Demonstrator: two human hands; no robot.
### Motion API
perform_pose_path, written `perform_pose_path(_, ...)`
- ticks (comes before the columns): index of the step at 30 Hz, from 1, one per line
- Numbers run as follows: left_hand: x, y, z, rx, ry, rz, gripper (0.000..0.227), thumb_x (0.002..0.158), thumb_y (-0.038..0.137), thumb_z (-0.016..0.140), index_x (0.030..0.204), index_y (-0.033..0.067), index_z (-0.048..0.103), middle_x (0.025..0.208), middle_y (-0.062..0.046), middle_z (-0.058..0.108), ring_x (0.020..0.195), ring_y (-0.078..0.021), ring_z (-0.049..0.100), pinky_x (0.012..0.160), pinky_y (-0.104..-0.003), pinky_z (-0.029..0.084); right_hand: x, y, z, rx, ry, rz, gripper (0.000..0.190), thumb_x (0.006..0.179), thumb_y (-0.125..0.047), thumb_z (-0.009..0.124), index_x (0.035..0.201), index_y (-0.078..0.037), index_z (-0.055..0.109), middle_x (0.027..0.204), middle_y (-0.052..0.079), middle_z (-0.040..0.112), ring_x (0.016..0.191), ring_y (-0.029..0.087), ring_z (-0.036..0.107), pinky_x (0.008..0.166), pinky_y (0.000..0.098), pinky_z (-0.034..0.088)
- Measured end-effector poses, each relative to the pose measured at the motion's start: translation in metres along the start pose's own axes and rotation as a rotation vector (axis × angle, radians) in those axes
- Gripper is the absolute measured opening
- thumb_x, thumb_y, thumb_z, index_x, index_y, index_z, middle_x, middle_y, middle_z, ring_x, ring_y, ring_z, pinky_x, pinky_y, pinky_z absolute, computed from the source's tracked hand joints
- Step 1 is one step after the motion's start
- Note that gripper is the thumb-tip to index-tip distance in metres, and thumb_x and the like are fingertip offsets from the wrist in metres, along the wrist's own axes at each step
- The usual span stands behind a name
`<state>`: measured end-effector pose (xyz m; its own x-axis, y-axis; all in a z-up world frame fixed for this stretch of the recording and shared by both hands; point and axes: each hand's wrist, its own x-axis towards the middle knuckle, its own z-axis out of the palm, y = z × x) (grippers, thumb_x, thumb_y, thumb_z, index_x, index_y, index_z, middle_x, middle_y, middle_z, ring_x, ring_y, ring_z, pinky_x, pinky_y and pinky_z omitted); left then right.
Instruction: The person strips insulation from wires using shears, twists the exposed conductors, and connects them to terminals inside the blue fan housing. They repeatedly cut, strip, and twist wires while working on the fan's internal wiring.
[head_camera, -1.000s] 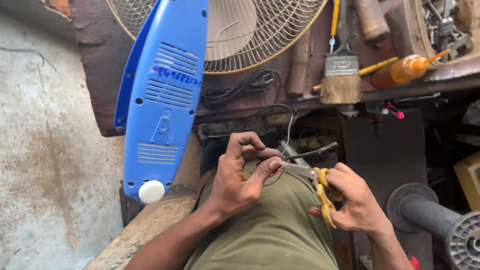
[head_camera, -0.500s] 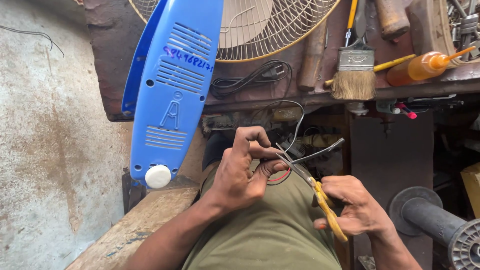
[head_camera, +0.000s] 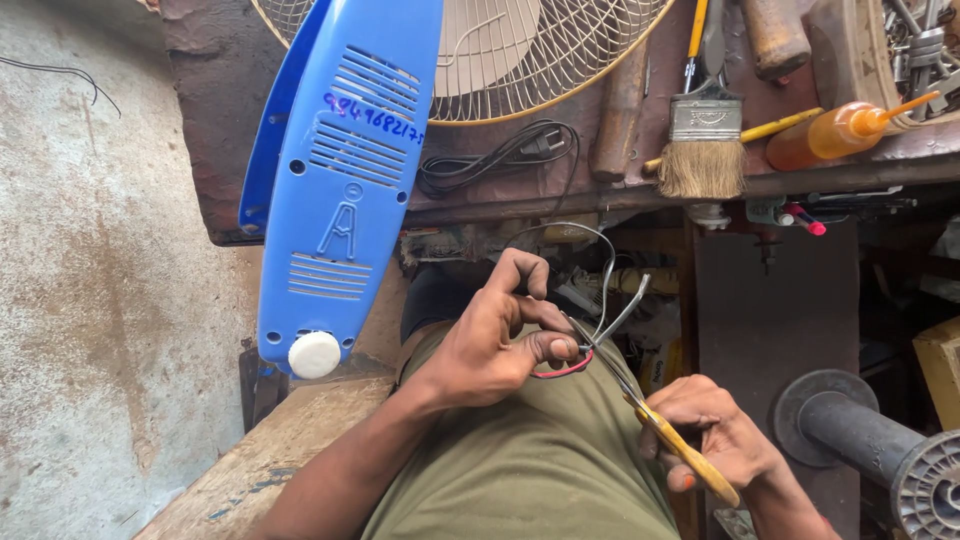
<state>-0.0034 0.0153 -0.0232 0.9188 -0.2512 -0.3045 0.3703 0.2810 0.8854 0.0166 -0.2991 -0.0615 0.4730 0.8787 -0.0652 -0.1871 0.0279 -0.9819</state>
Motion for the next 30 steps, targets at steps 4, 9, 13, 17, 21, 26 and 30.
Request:
perform_pose_path(4, 0.006, -0.011, -0.008, -0.037, 0.027, 0.029, 0.042, 0.093, -0.008, 0.068, 0.112, 0.0081, 0.033, 0.092, -0.009, 0.070, 0.091, -0.0106, 0.071, 0.084, -0.027, 0.056, -0.025, 0.030, 0.006, 0.052, 0.198, -0.141, 0.063, 0.079, -0.054, 0.085, 0.091, 0.003, 0.063, 0.065, 0.011, 0.064, 0.049, 0.020, 0.065, 0.042, 0.0338, 0.048)
perform_pose_path(9, 0.011, -0.003, -0.035, -0.053, 0.159, 0.137, 0.037, 0.102, -0.007, 0.060, 0.123, 0.0098, 0.034, 0.097, -0.008, 0.071, 0.092, -0.0112, 0.071, 0.084, -0.029, 0.060, -0.055, 0.034, -0.005, 0.192, 0.275, -0.031, 0.055, 0.079, -0.046, 0.090, 0.107, 0.000, 0.078, 0.086, 0.012, 0.077, 0.067, 0.023, 0.066, 0.078, 0.0434, 0.053)
perform_pose_path(13, 0.005, 0.010, -0.024, 0.322, 0.104, 0.277, 0.036, 0.097, -0.003, 0.069, 0.130, 0.0090, 0.060, 0.100, -0.006, 0.072, 0.090, -0.0135, 0.070, 0.081, -0.028, 0.060, -0.028, 0.009, 0.000, 0.232, 0.387, 0.084, 0.070, 0.081, -0.045, 0.086, 0.125, 0.005, 0.066, 0.107, 0.014, 0.067, 0.081, 0.016, 0.061, 0.072, 0.0293, 0.051)
perform_pose_path(17, 0.008, 0.014, -0.006, 0.552, 0.178, 0.427, 0.018, 0.089, 0.005, 0.081, 0.106, 0.0081, 0.076, 0.099, -0.006, 0.073, 0.085, -0.0185, 0.075, 0.073, -0.029, 0.061, 0.040, -0.001, 0.027, 0.177, 0.559, 0.056, 0.041, 0.087, -0.020, 0.086, 0.111, -0.001, 0.060, 0.106, 0.010, 0.063, 0.094, 0.015, 0.061, 0.082, 0.0290, 0.053)
perform_pose_path(21, 0.006, 0.003, -0.001, 0.690, 0.231, 0.533, 0.020, 0.086, 0.006, 0.083, 0.105, 0.0075, 0.075, 0.098, -0.009, 0.071, 0.084, -0.0247, 0.073, 0.073, -0.032, 0.060, 0.076, 0.005, 0.044, 0.232, 0.705, 0.008, 0.032, 0.086, -0.010, 0.084, 0.102, -0.005, 0.057, 0.105, 0.011, 0.069, 0.099, 0.016, 0.066, 0.087, 0.0317, 0.055)
perform_pose_path(26, 0.003, 0.011, -0.012, 0.751, 0.122, 0.672, 0.025, 0.084, -0.001, 0.077, 0.107, 0.0056, 0.070, 0.099, -0.012, 0.070, 0.088, -0.0306, 0.074, 0.077, -0.037, 0.061, 0.087, 0.023, 0.030, 0.064, 0.810, 0.137, 0.025, 0.075, 0.002, 0.086, 0.084, -0.002, 0.063, 0.088, 0.008, 0.066, 0.081, 0.015, 0.062, 0.071, 0.0308, 0.053)
perform_pose_path(30, 0.003, -0.006, -0.031, 0.723, 0.000, 0.608, 0.018, 0.091, 0.004, 0.078, 0.109, 0.0058, 0.073, 0.099, -0.013, 0.068, 0.091, -0.0295, 0.075, 0.081, -0.036, 0.062, 0.095, 0.044, -0.015, 0.079, 0.758, -0.109, 0.027, 0.072, 0.005, 0.084, 0.085, -0.002, 0.062, 0.086, 0.007, 0.066, 0.081, 0.014, 0.066, 0.075, 0.0312, 0.056)
